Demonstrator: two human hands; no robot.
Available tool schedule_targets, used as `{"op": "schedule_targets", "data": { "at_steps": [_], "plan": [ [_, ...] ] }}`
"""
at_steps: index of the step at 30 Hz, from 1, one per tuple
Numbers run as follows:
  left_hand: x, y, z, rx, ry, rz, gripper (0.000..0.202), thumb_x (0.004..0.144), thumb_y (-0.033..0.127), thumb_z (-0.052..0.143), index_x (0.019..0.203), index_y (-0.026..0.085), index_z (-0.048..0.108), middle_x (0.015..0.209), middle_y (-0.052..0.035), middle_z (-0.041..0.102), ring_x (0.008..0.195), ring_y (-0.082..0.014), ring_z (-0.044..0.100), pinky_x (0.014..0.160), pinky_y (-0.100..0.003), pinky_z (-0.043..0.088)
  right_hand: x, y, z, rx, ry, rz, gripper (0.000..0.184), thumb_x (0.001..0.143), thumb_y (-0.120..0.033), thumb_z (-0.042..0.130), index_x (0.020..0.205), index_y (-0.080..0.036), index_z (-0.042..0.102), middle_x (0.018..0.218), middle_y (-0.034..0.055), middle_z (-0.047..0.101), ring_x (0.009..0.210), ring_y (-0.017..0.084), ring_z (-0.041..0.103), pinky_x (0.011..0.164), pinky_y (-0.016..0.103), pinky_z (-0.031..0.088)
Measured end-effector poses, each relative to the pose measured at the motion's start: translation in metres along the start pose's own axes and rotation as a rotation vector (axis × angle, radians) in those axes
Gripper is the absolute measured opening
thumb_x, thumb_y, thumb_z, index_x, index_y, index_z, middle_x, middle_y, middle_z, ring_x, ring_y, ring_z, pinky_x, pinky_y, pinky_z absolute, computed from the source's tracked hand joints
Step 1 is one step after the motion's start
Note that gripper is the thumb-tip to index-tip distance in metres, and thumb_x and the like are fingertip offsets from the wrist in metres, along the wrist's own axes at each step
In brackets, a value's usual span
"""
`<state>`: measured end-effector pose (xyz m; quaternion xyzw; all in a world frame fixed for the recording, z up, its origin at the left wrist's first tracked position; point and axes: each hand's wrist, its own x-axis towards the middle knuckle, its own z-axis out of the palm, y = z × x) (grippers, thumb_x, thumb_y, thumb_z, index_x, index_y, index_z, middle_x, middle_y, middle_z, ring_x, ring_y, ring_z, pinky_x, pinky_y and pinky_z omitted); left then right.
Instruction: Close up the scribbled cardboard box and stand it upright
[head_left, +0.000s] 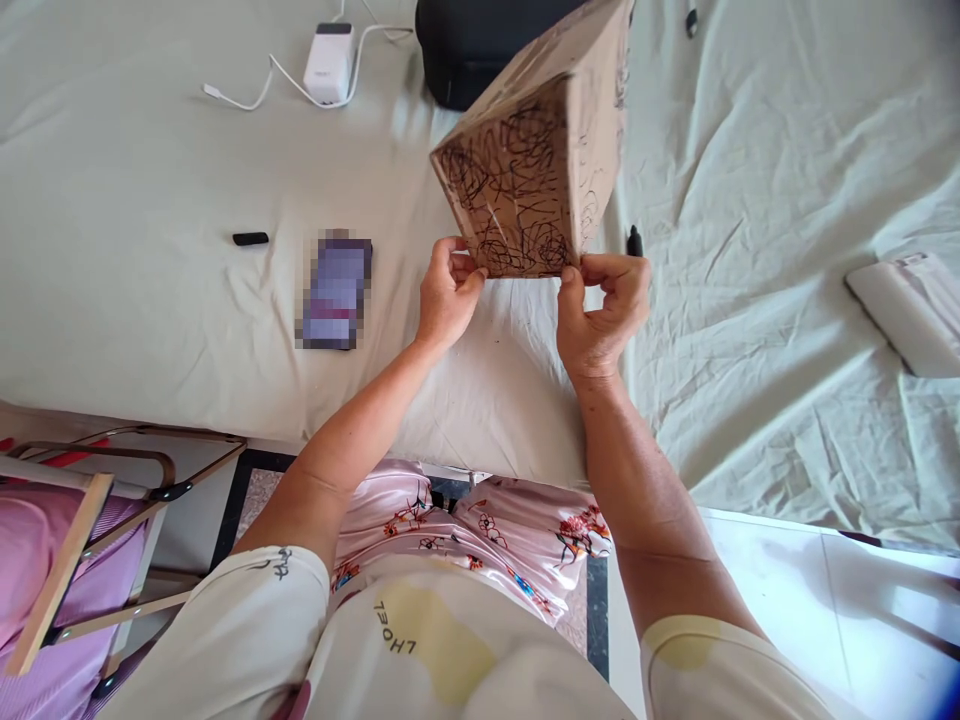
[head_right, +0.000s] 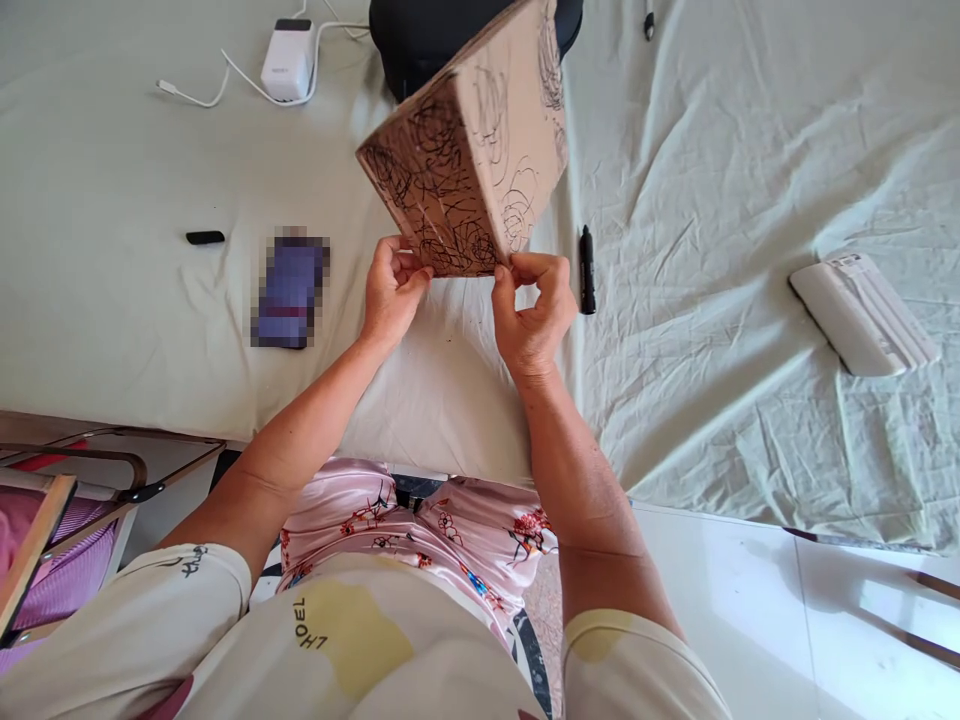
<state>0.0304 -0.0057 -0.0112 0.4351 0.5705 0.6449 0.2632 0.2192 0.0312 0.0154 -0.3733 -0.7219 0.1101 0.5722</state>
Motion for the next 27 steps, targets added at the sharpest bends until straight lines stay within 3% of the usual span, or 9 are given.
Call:
{"op": "schedule_targets", "data": {
  "at_steps": [2, 7, 12, 17, 20, 23, 27],
  "plan": [
    [0.0, -0.003, 0.001, -0.03, -0.002, -0.053, 0.034, 0.102, 0.023, 0.073, 0.127, 0.026, 0.051, 0.096, 0.0009, 0.069, 0.09, -0.0153, 0.073, 0.088, -0.03, 0.061, -0.001, -0.003, 0.0, -0.01, -0.012, -0.027, 0.036, 0.109, -0.057, 0.055, 0.106, -0.023, 0.066, 0.092, 0.0057, 0.063, 0.081, 0.02, 0.068, 0.081, 0.044, 0.059],
    [0.003, -0.002, -0.005, -0.115, 0.045, -0.076, 0.063, 0.103, 0.051, 0.073, 0.153, 0.033, 0.038, 0.124, -0.0058, 0.067, 0.124, -0.0218, 0.071, 0.111, -0.041, 0.059, -0.004, -0.004, 0.002, -0.023, -0.008, -0.103, 0.029, 0.11, -0.049, 0.054, 0.101, -0.024, 0.066, 0.088, 0.0045, 0.064, 0.077, 0.018, 0.066, 0.082, 0.043, 0.06],
    [0.015, 0.003, -0.022, -0.121, 0.183, -0.042, 0.082, 0.105, 0.053, 0.068, 0.166, 0.04, 0.015, 0.137, -0.009, 0.059, 0.132, -0.0248, 0.067, 0.116, -0.049, 0.056, 0.0, 0.001, -0.003, -0.055, -0.013, -0.083, 0.031, 0.111, -0.051, 0.053, 0.101, -0.024, 0.065, 0.089, 0.0054, 0.064, 0.079, 0.019, 0.066, 0.084, 0.045, 0.06],
    [0.026, -0.004, -0.04, 0.07, 0.211, 0.068, 0.069, 0.103, 0.056, 0.069, 0.161, 0.04, 0.034, 0.154, -0.0087, 0.051, 0.154, -0.0285, 0.05, 0.133, -0.052, 0.039, 0.004, 0.004, -0.006, -0.022, 0.047, -0.13, 0.03, 0.111, -0.049, 0.052, 0.102, -0.024, 0.065, 0.089, 0.004, 0.064, 0.077, 0.018, 0.066, 0.08, 0.041, 0.059],
    [0.025, -0.008, -0.042, 0.183, 0.178, 0.119, 0.059, 0.102, 0.057, 0.068, 0.152, 0.035, 0.046, 0.158, -0.0088, 0.052, 0.159, -0.0301, 0.044, 0.136, -0.052, 0.033, 0.004, 0.003, -0.006, 0.013, -0.006, -0.105, 0.03, 0.111, -0.048, 0.052, 0.103, -0.023, 0.066, 0.089, 0.0039, 0.065, 0.078, 0.018, 0.066, 0.082, 0.042, 0.059],
    [0.022, -0.003, -0.038, 0.253, 0.186, 0.164, 0.058, 0.103, 0.056, 0.065, 0.152, 0.033, 0.046, 0.16, -0.0096, 0.052, 0.161, -0.0298, 0.041, 0.137, -0.051, 0.032, 0.004, 0.001, -0.005, 0.038, -0.091, -0.035, 0.028, 0.11, -0.049, 0.053, 0.106, -0.023, 0.066, 0.091, 0.0044, 0.066, 0.081, 0.019, 0.068, 0.087, 0.044, 0.06],
    [0.012, 0.019, -0.033, 0.261, 0.177, 0.226, 0.068, 0.101, 0.053, 0.067, 0.16, 0.032, 0.042, 0.17, -0.0103, 0.044, 0.17, -0.0308, 0.027, 0.141, -0.05, 0.023, 0.005, 0.001, -0.002, 0.027, -0.174, 0.068, 0.025, 0.105, -0.047, 0.061, 0.112, -0.024, 0.066, 0.1, 0.0066, 0.071, 0.088, 0.021, 0.07, 0.09, 0.045, 0.061]
  ]
}}
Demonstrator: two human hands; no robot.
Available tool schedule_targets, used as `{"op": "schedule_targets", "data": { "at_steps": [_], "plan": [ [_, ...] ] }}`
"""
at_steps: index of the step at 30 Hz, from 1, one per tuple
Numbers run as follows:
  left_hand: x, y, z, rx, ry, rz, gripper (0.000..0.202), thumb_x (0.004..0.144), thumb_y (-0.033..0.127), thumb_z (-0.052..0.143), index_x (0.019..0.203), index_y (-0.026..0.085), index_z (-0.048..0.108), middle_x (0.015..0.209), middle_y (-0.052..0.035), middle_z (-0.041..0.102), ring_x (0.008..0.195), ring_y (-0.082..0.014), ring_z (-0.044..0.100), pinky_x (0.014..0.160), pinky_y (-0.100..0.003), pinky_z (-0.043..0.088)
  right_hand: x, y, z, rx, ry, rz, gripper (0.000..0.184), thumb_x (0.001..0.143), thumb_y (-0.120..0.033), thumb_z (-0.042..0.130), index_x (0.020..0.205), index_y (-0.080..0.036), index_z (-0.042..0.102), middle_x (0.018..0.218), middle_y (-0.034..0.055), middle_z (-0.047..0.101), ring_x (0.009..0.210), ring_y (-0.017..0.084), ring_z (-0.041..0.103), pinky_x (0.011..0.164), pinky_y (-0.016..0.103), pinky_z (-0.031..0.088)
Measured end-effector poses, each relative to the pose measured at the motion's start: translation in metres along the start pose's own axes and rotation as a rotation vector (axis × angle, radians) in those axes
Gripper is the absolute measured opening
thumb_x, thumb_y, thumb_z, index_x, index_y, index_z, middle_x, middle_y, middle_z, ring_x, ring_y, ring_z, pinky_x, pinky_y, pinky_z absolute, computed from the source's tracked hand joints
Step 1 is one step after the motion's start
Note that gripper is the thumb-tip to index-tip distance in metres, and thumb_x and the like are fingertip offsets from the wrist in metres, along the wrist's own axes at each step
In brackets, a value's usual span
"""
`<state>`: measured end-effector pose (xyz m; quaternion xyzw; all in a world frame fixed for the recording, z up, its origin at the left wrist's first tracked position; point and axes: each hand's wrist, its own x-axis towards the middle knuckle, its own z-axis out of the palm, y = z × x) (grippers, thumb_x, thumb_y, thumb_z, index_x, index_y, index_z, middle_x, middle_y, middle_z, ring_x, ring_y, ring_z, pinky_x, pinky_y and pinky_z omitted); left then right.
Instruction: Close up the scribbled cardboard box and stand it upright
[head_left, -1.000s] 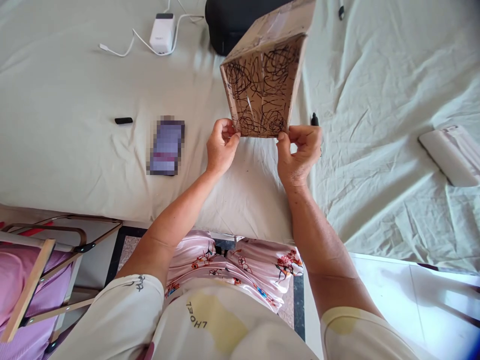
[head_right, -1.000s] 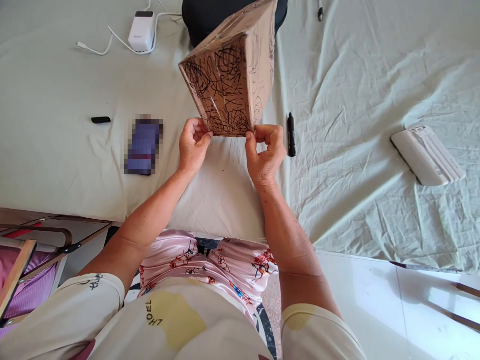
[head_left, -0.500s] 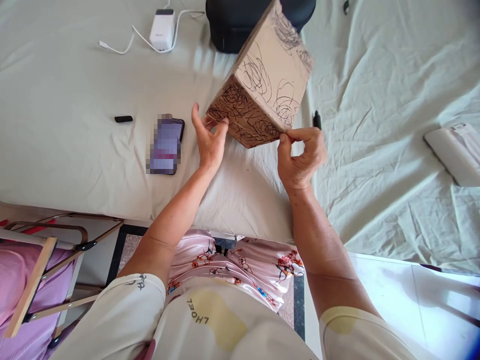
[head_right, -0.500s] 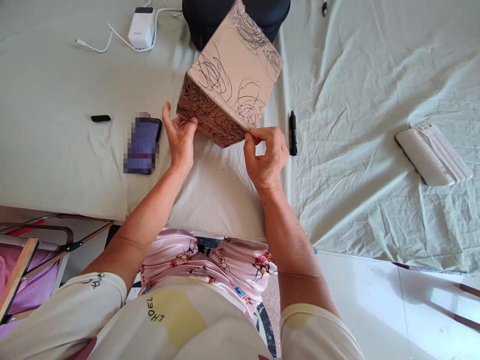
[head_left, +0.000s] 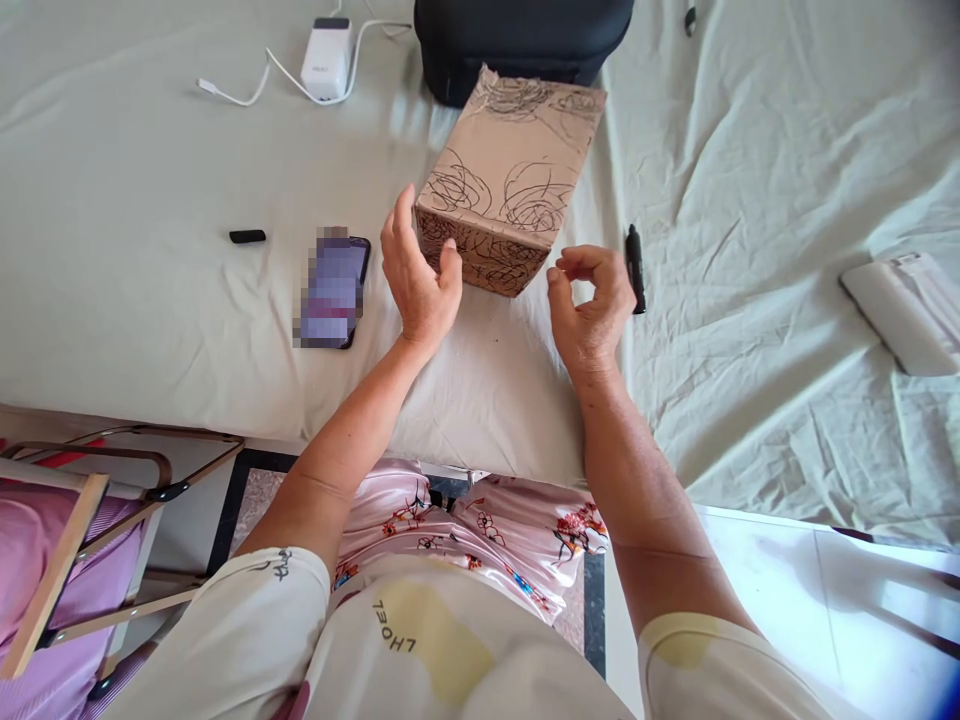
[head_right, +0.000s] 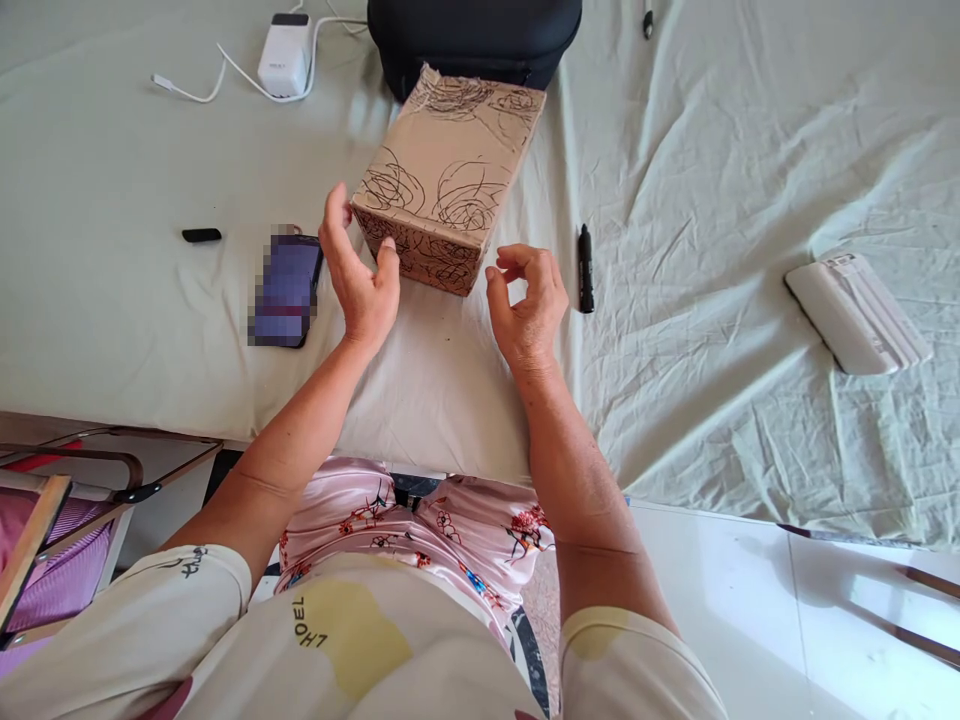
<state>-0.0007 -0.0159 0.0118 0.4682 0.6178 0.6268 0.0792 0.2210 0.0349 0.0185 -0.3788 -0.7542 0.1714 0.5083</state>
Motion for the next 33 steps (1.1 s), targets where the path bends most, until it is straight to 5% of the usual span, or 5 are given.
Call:
{"op": "schedule_targets", "data": {
  "at_steps": [8, 16, 21, 26, 33],
  "plan": [
    [-0.017, 0.047, 0.005, 0.104, -0.21, 0.168, 0.055, 0.095, 0.051, 0.075, 0.145, 0.032, 0.067, 0.17, -0.0102, 0.047, 0.173, -0.0359, 0.016, 0.143, -0.058, 0.006, -0.005, -0.003, 0.009, -0.008, -0.257, 0.076, 0.019, 0.098, -0.043, 0.063, 0.098, -0.024, 0.067, 0.098, 0.006, 0.076, 0.089, 0.021, 0.071, 0.084, 0.037, 0.059],
    [-0.016, 0.034, 0.009, 0.069, -0.286, 0.136, 0.047, 0.093, 0.06, 0.077, 0.13, 0.033, 0.068, 0.168, -0.0083, 0.049, 0.174, -0.0335, 0.012, 0.144, -0.061, 0.012, -0.009, -0.025, 0.011, 0.085, -0.377, -0.08, 0.018, 0.097, -0.035, 0.058, 0.096, -0.023, 0.071, 0.094, 0.0061, 0.075, 0.082, 0.019, 0.069, 0.08, 0.036, 0.059],
    [-0.013, 0.024, 0.007, 0.05, -0.272, 0.2, 0.034, 0.106, 0.059, 0.056, 0.125, 0.033, 0.065, 0.162, -0.0071, 0.055, 0.172, -0.0266, 0.022, 0.145, -0.058, 0.015, -0.009, -0.03, 0.007, 0.103, -0.216, -0.07, 0.033, 0.103, -0.046, 0.058, 0.126, -0.026, 0.072, 0.095, 0.005, 0.075, 0.083, 0.02, 0.069, 0.084, 0.039, 0.062],
    [-0.013, 0.023, 0.007, 0.017, -0.227, 0.371, 0.039, 0.111, 0.059, 0.04, 0.12, 0.031, 0.066, 0.155, -0.0106, 0.06, 0.163, -0.0265, 0.042, 0.141, -0.058, 0.027, -0.012, -0.031, 0.006, 0.149, -0.37, -0.132, 0.054, 0.107, -0.054, 0.053, 0.154, -0.029, 0.059, 0.091, 0.0019, 0.077, 0.066, 0.016, 0.063, 0.073, 0.034, 0.061],
    [-0.007, 0.029, 0.004, -0.061, -0.265, 0.109, 0.038, 0.102, 0.067, 0.062, 0.108, 0.031, 0.069, 0.154, -0.0079, 0.06, 0.165, -0.0295, 0.037, 0.138, -0.057, 0.035, -0.008, -0.015, 0.002, 0.014, -0.306, -0.002, 0.056, 0.106, -0.055, 0.055, 0.159, -0.034, 0.057, 0.086, 0.0002, 0.076, 0.067, 0.017, 0.064, 0.076, 0.034, 0.062]
  ]
}}
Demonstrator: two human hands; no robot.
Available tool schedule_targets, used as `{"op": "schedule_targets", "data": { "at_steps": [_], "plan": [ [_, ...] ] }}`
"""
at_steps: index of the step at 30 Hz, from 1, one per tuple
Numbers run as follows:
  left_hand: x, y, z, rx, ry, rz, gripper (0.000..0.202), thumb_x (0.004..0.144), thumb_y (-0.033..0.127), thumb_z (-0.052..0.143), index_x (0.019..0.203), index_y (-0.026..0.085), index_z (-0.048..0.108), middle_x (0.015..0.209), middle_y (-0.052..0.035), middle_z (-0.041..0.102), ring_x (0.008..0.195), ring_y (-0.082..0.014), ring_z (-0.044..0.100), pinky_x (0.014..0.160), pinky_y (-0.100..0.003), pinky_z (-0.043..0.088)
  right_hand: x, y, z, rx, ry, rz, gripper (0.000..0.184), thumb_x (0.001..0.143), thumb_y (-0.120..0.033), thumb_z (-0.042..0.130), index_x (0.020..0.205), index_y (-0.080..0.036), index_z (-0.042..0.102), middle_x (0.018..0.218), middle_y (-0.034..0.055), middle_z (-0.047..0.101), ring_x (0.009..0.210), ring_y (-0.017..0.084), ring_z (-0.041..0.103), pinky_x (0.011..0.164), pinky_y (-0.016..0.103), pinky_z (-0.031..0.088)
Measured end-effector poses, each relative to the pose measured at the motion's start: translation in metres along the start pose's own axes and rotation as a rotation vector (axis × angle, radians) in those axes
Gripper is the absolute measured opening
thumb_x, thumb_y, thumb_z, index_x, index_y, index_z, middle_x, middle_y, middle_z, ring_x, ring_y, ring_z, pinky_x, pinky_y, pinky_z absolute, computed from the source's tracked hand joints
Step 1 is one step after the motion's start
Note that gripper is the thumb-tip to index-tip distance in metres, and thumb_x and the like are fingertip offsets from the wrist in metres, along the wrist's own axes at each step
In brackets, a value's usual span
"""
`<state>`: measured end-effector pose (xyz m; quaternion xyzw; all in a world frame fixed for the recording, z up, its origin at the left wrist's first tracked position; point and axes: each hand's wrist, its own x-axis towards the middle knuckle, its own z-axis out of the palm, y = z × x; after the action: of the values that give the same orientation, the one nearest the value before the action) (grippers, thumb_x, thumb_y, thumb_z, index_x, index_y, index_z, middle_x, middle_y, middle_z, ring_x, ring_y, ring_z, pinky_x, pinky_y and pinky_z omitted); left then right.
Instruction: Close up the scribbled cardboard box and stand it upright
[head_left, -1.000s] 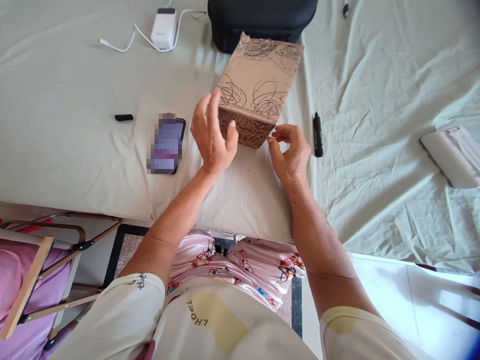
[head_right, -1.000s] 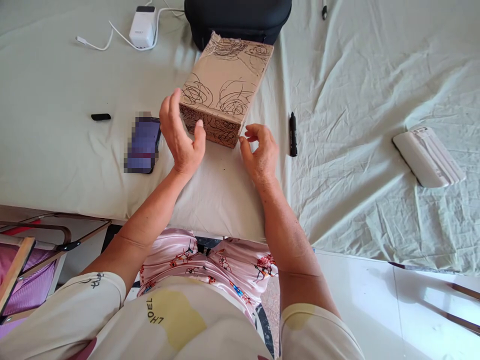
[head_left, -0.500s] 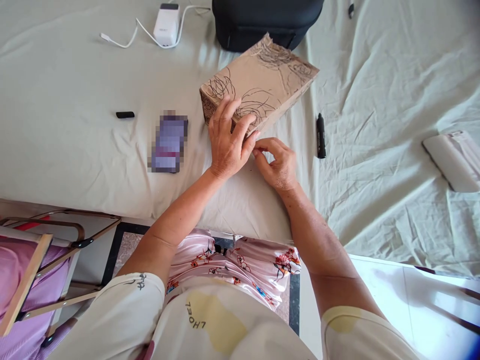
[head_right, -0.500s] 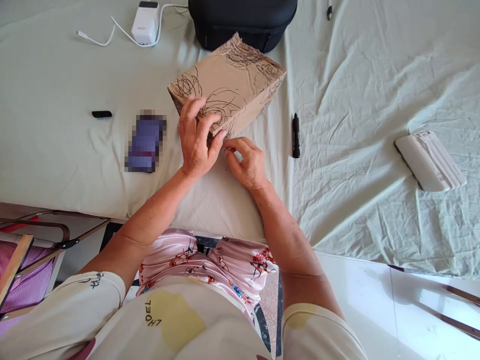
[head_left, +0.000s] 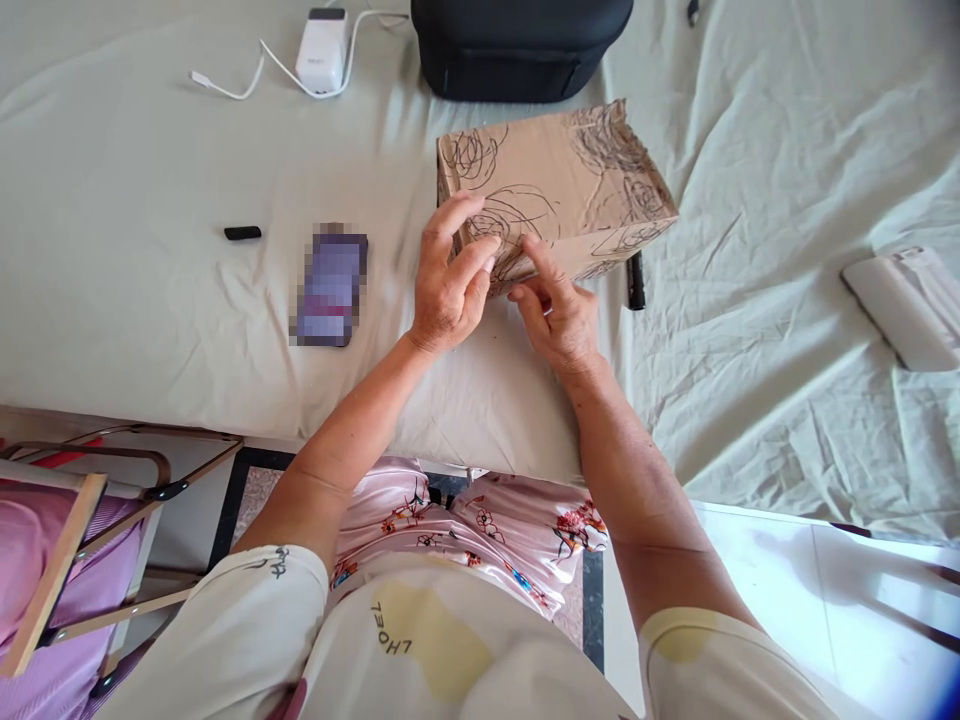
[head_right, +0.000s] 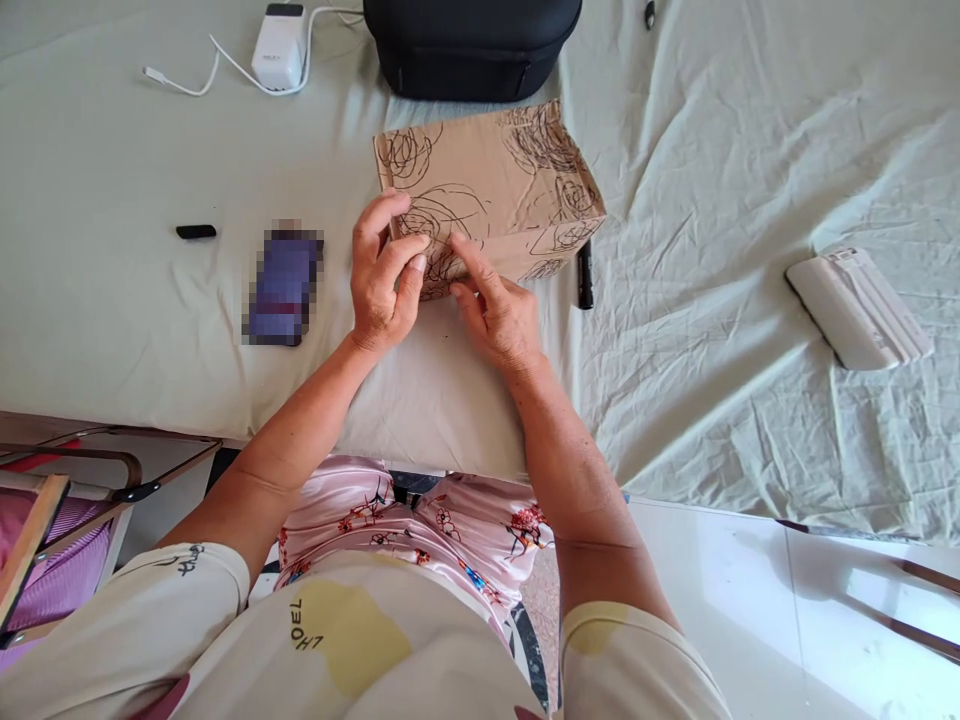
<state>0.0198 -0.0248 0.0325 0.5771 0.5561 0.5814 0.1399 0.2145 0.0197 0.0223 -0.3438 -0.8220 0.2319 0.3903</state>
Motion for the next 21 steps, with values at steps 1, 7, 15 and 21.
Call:
{"op": "schedule_targets", "data": {
  "at_steps": [1, 7, 15, 21],
  "plan": [
    [0.0, 0.001, -0.002, -0.015, -0.002, -0.026, 0.037, 0.101, 0.067, 0.065, 0.108, 0.031, 0.069, 0.154, -0.0076, 0.059, 0.166, -0.0299, 0.036, 0.138, -0.057, 0.035, 0.001, 0.004, -0.002, -0.015, 0.047, 0.032, 0.057, 0.106, -0.055, 0.056, 0.159, -0.033, 0.057, 0.084, -0.0001, 0.074, 0.068, 0.018, 0.064, 0.077, 0.035, 0.062],
    [-0.001, 0.002, -0.01, -0.02, 0.066, -0.087, 0.043, 0.1, 0.07, 0.063, 0.117, 0.031, 0.068, 0.163, -0.0078, 0.051, 0.164, -0.0323, 0.037, 0.136, -0.057, 0.037, 0.007, 0.028, -0.017, -0.042, 0.239, 0.13, 0.061, 0.11, -0.052, 0.053, 0.166, -0.03, 0.046, 0.084, 0.0031, 0.071, 0.08, 0.023, 0.072, 0.089, 0.044, 0.063],
    [0.0, -0.006, -0.008, -0.007, 0.12, -0.07, 0.041, 0.102, 0.067, 0.062, 0.12, 0.031, 0.068, 0.164, -0.0075, 0.048, 0.157, -0.0312, 0.047, 0.127, -0.048, 0.048, 0.008, 0.065, -0.015, -0.069, 0.375, 0.149, 0.074, 0.111, -0.062, 0.049, 0.174, -0.029, 0.026, 0.085, 0.0008, 0.072, 0.075, 0.023, 0.073, 0.08, 0.042, 0.059],
    [0.007, -0.027, -0.01, 0.032, 0.218, -0.055, 0.043, 0.104, 0.058, 0.062, 0.139, 0.032, 0.06, 0.164, -0.0083, 0.049, 0.165, -0.0287, 0.036, 0.135, -0.047, 0.037, 0.008, 0.083, -0.01, -0.072, 0.273, 0.197, 0.053, 0.109, -0.068, 0.05, 0.141, -0.027, 0.06, 0.08, 0.0021, 0.074, 0.067, 0.019, 0.065, 0.073, 0.039, 0.055]
  ]
}}
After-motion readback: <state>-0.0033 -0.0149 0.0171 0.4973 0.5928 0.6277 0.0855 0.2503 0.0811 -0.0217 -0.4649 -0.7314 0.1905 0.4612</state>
